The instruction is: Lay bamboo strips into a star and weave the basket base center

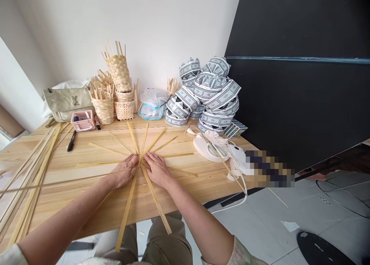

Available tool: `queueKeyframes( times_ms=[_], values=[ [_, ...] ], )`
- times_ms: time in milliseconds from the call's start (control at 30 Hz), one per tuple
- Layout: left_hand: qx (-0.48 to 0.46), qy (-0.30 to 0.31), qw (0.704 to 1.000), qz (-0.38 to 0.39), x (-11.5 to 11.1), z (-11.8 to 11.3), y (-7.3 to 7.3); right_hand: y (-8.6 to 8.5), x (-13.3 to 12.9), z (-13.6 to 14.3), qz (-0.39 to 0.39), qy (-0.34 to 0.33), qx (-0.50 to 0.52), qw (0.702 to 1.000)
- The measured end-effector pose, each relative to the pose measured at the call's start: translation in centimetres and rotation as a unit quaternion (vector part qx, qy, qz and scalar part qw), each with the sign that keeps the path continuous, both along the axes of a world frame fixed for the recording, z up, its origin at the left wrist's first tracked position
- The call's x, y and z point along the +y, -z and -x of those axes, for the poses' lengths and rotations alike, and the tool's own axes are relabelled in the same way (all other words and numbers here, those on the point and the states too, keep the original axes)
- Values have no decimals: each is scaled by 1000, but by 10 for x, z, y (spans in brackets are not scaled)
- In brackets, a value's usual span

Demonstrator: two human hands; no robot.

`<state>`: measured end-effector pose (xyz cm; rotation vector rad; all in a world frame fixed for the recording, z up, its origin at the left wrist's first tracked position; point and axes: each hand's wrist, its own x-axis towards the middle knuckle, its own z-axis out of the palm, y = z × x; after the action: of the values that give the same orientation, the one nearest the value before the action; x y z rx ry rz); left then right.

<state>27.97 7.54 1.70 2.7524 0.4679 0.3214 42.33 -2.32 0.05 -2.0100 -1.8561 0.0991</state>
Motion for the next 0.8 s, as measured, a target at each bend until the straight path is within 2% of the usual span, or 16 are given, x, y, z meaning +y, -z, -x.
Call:
queueKeyframes(
  times_ms=[233, 433, 600, 800],
  values=[
    [-9, 0, 1000, 10, 1, 1, 1, -1, 1, -1, -3, -1, 23, 1000],
    [1, -14, 1000, 7, 0, 1, 0, -15, 5, -2, 47, -2, 81, 996],
    [-8, 3, 1000, 6, 4, -1, 5, -18, 11, 9, 66, 37, 36, 996],
    [-18, 28, 999, -26, -2, -3, 4, -22, 16, -5, 90, -20, 29, 995]
  ],
)
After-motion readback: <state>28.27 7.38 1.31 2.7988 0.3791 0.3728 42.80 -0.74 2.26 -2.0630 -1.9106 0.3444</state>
